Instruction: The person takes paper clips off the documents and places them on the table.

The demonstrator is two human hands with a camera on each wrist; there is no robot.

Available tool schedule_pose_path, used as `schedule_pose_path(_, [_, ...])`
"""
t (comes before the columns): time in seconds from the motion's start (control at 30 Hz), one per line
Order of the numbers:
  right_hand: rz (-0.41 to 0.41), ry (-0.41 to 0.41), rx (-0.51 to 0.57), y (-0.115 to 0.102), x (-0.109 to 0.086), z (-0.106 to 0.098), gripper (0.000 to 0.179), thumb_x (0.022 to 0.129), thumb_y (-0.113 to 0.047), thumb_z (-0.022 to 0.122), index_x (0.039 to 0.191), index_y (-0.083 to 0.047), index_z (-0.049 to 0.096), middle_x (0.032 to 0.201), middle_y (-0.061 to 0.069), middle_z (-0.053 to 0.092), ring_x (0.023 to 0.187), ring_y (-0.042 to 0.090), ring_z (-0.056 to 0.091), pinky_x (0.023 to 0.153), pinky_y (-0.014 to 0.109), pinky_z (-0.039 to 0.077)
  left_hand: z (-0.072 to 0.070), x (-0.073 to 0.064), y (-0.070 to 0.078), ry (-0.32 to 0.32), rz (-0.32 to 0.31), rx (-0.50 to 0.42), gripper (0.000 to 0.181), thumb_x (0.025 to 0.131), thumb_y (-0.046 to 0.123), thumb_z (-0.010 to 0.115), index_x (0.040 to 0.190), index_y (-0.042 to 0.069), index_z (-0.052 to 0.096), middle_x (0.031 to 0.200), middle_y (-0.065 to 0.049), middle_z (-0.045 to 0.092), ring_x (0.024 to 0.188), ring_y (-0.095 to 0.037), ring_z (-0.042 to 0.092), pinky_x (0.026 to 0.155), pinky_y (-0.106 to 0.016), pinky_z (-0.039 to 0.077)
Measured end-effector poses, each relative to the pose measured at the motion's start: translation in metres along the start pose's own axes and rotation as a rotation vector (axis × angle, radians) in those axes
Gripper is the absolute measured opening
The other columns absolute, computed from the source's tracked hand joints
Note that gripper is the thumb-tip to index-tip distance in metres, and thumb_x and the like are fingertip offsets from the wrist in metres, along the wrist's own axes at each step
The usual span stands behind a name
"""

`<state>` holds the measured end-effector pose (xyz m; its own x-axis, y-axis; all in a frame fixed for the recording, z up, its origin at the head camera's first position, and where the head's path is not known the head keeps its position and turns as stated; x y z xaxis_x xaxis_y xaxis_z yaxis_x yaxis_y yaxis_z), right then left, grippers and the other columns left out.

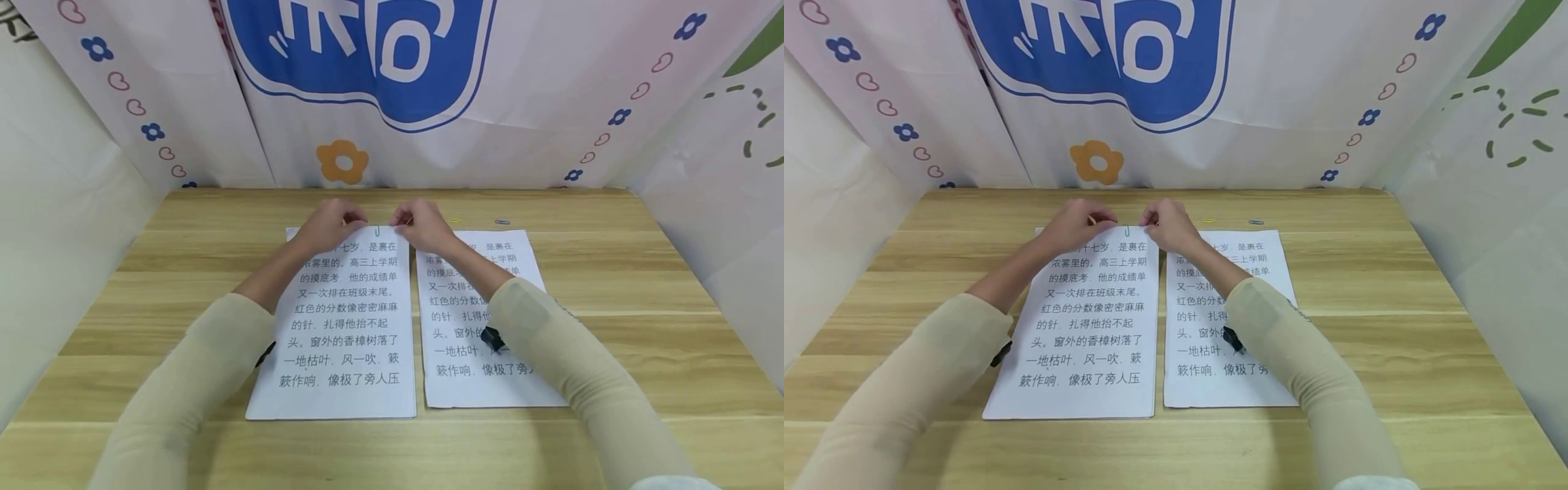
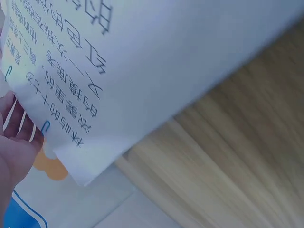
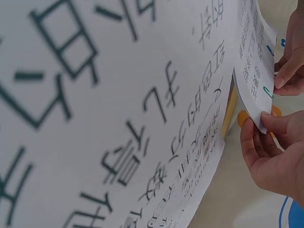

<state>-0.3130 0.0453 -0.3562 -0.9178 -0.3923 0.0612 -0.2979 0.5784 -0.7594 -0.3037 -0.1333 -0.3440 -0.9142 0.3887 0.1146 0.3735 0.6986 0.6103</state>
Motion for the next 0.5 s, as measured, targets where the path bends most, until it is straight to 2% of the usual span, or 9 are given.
schedule_pose_path(0.27, [-0.013, 0.0, 0.008, 0.001, 0.001, 0.001, 0.01, 0.095, 0.006, 0.065, 0.101, 0.002, 0.072, 0.096, 0.013, 0.068, 0.09, 0.025, 0.064, 0.082, 0.03, 0.056, 0.009, 0.01, -0.003, -0.015, -0.016, -0.032, 0.014, 0.102, 0.004, 0.062, 0.107, -0.001, 0.074, 0.098, -0.015, 0.071, 0.089, -0.027, 0.065, 0.082, -0.036, 0.056])
schedule_pose_path(0.5, [-0.015, -0.002, 0.018, 0.001, 0.002, 0.002, 0.01, 0.095, 0.006, 0.065, 0.1, 0.002, 0.072, 0.096, 0.014, 0.069, 0.089, 0.025, 0.064, 0.08, 0.03, 0.056, 0.012, 0.014, 0.001, -0.037, -0.03, -0.035, 0.013, 0.102, 0.003, 0.063, 0.105, 0.0, 0.075, 0.098, -0.015, 0.071, 0.088, -0.027, 0.065, 0.081, -0.035, 0.055])
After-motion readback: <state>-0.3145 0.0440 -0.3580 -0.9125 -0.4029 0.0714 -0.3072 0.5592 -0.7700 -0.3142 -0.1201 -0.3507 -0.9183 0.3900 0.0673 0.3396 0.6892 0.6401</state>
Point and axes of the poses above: each hand's wrist, its own x-axis towards the middle knuckle, its own z-axis out of the palm, y = z × x, the point moved 5 cm from there along x, towards the middle knuckle
